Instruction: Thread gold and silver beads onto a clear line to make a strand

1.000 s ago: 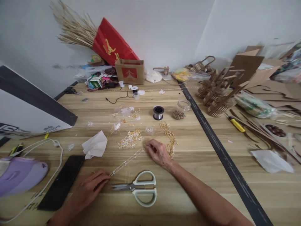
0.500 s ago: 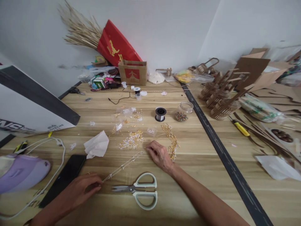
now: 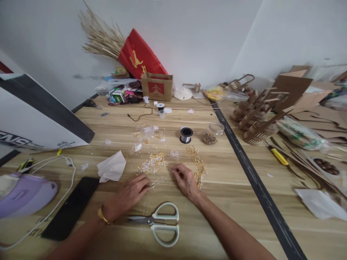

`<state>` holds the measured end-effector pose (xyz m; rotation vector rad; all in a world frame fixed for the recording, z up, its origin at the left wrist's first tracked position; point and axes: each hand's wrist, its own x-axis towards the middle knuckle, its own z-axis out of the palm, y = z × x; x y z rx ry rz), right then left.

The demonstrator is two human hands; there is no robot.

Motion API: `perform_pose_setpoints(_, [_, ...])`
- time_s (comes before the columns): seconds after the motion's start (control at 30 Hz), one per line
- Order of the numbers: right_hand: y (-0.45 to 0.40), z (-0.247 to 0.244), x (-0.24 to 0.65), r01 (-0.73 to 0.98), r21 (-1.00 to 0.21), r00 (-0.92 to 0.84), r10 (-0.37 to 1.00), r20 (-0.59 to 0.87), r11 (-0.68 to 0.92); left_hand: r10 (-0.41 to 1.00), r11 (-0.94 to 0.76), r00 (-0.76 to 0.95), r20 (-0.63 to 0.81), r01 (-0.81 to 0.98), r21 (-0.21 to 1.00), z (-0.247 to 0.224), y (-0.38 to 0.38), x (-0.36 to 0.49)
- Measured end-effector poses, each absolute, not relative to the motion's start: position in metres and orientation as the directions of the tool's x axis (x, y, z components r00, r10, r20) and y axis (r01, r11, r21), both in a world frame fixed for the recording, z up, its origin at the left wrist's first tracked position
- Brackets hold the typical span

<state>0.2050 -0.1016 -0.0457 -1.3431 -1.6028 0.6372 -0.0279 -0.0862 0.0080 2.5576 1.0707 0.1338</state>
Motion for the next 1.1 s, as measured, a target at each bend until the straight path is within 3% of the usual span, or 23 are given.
perform_pose_setpoints(0.27, [-0.102, -0.044, 0.205, 0.469, -0.857, 0.007, 0.97, 0.245, 0.213, 0.72, -0.604, 0.684, -0.113, 0.699, 0.382, -0.002, -0.087, -0.035])
perform_pose_setpoints(0.57, [-0.101, -0.046, 0.204, 0.459, -0.869, 0.02, 0.976, 0.216, 0.183, 0.708, -0.653, 0.703, -0.069, 0.688, 0.318, 0.004, -0.083, -0.039])
perform_pose_setpoints(0.83, [-0.1, -0.039, 0.196, 0.482, -0.864, 0.042, 0.981, 0.192, 0.149, 0.779, -0.548, 0.622, -0.073, 0.734, 0.401, 0.013, -0.064, -0.036])
perform_pose_setpoints(1.1, [-0.093, -0.029, 0.177, 0.476, -0.861, -0.004, 0.98, 0.2, 0.178, 0.858, -0.475, 0.511, 0.048, 0.756, 0.451, 0.012, -0.038, -0.045])
